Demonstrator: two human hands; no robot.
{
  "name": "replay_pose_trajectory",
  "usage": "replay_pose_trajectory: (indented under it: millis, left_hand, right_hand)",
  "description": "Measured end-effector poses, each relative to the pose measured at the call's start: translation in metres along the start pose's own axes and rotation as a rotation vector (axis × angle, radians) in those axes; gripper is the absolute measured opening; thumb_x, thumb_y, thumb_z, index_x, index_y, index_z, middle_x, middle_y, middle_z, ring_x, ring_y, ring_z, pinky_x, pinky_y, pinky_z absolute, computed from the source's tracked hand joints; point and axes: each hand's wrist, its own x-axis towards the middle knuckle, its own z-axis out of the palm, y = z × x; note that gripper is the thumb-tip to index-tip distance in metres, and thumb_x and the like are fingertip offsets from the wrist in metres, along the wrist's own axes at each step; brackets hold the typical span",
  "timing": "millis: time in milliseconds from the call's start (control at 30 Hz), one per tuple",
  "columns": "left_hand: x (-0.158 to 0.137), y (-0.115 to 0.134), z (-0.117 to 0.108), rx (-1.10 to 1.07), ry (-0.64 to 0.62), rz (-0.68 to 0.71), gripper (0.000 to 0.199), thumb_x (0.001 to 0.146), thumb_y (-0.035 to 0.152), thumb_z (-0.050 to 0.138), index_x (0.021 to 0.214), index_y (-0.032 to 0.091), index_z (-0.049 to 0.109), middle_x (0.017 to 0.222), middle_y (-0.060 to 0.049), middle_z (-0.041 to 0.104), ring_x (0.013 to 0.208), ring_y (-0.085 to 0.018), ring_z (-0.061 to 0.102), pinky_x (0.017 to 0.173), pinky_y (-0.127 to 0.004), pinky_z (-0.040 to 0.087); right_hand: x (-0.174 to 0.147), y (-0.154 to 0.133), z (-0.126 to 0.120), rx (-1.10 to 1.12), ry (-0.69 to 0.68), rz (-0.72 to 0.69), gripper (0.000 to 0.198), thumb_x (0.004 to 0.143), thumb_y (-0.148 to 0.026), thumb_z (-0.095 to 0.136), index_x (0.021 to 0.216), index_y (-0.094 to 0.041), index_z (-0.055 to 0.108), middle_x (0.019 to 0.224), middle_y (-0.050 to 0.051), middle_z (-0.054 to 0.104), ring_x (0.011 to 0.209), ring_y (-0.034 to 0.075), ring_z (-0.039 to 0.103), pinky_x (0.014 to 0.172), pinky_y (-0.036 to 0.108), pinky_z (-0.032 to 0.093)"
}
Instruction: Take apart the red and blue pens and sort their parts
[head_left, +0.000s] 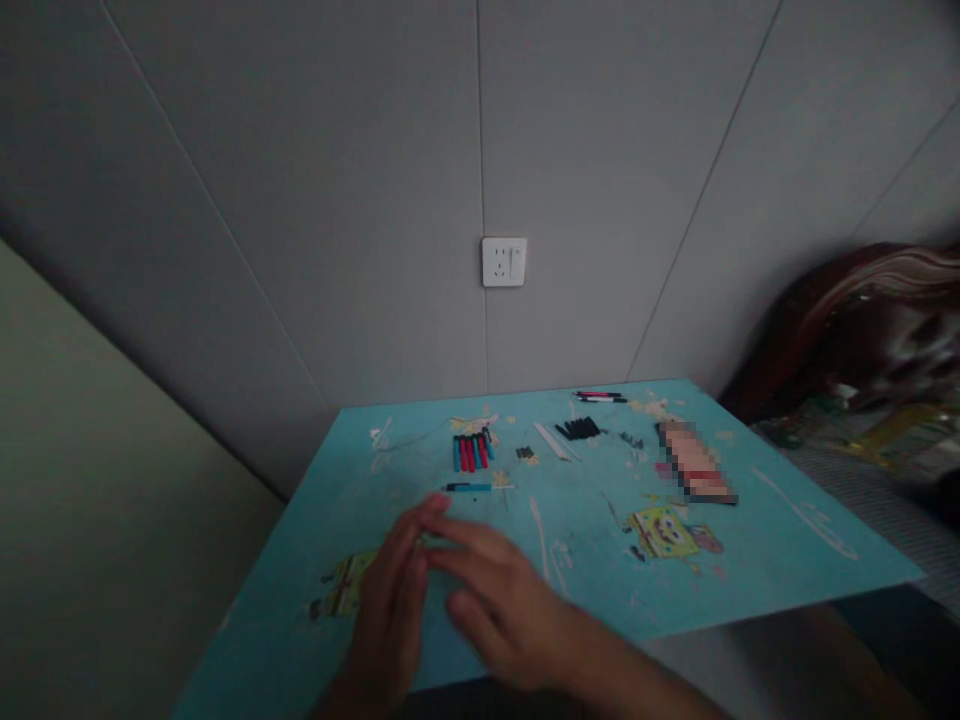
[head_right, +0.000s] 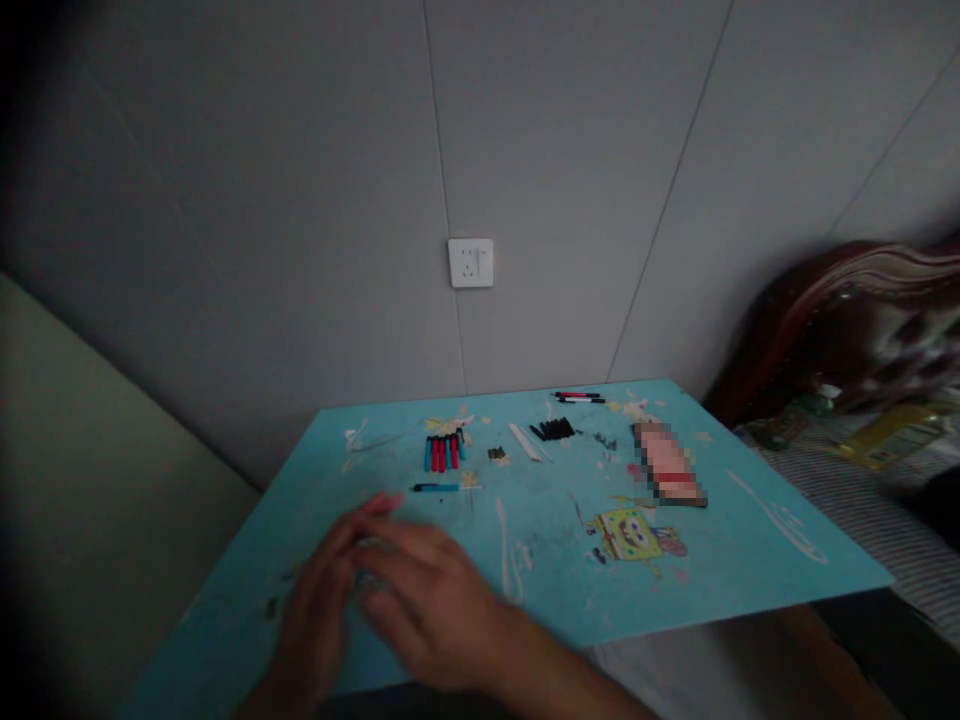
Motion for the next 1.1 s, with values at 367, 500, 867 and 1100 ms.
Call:
replay_pose_trajectory:
  millis: [367,500,867,1100]
  left_hand:
    - [0.087,-0.102,0.091,0.42,-0.279,0.438,0.023,0.094,0.026,0.051,0.08,0.017,0.065,0.074,-0.005,0.059,0.081,-0.02,0.056,0.079,-0.036,0.047]
    - [0.078,-0.105,0.088,0.363,-0.361,0.382,0.018,0.092,0.03,0.056,0.102,0.018,0.066,0.094,-0.008,0.064,0.092,-0.023,0.056,0.083,-0.04,0.046]
    - [0.071,-0.117,0.092,0.176,-0.417,0.191,0.011,0.095,0.025,0.055,0.1,0.019,0.062,0.097,-0.006,0.063,0.095,-0.021,0.059,0.087,-0.039,0.05]
    - [0.065,-0.118,0.09,0.051,-0.257,0.122,0.038,0.099,0.017,0.041,0.137,0.023,0.043,0.109,-0.008,0.063,0.097,-0.019,0.064,0.086,-0.035,0.055]
  right_hand:
    - [-0.007,0.229,-0.073,-0.765,0.173,0.698,0.024,0.094,-0.022,0.05,0.102,-0.016,0.072,0.098,0.013,0.066,0.096,0.024,0.059,0.09,0.035,0.043]
    - [-0.017,0.255,-0.07,-0.887,0.073,0.783,0.027,0.095,-0.033,0.05,0.099,-0.021,0.074,0.103,0.011,0.064,0.099,0.024,0.055,0.088,0.034,0.038]
    - [-0.026,0.265,-0.067,-0.763,0.177,0.69,0.027,0.095,-0.035,0.049,0.102,-0.019,0.069,0.107,0.012,0.065,0.1,0.028,0.056,0.089,0.04,0.04]
    - [-0.023,0.221,-0.049,-0.145,0.296,0.46,0.025,0.097,-0.039,0.048,0.109,-0.022,0.063,0.102,0.008,0.068,0.089,0.02,0.063,0.08,0.033,0.05]
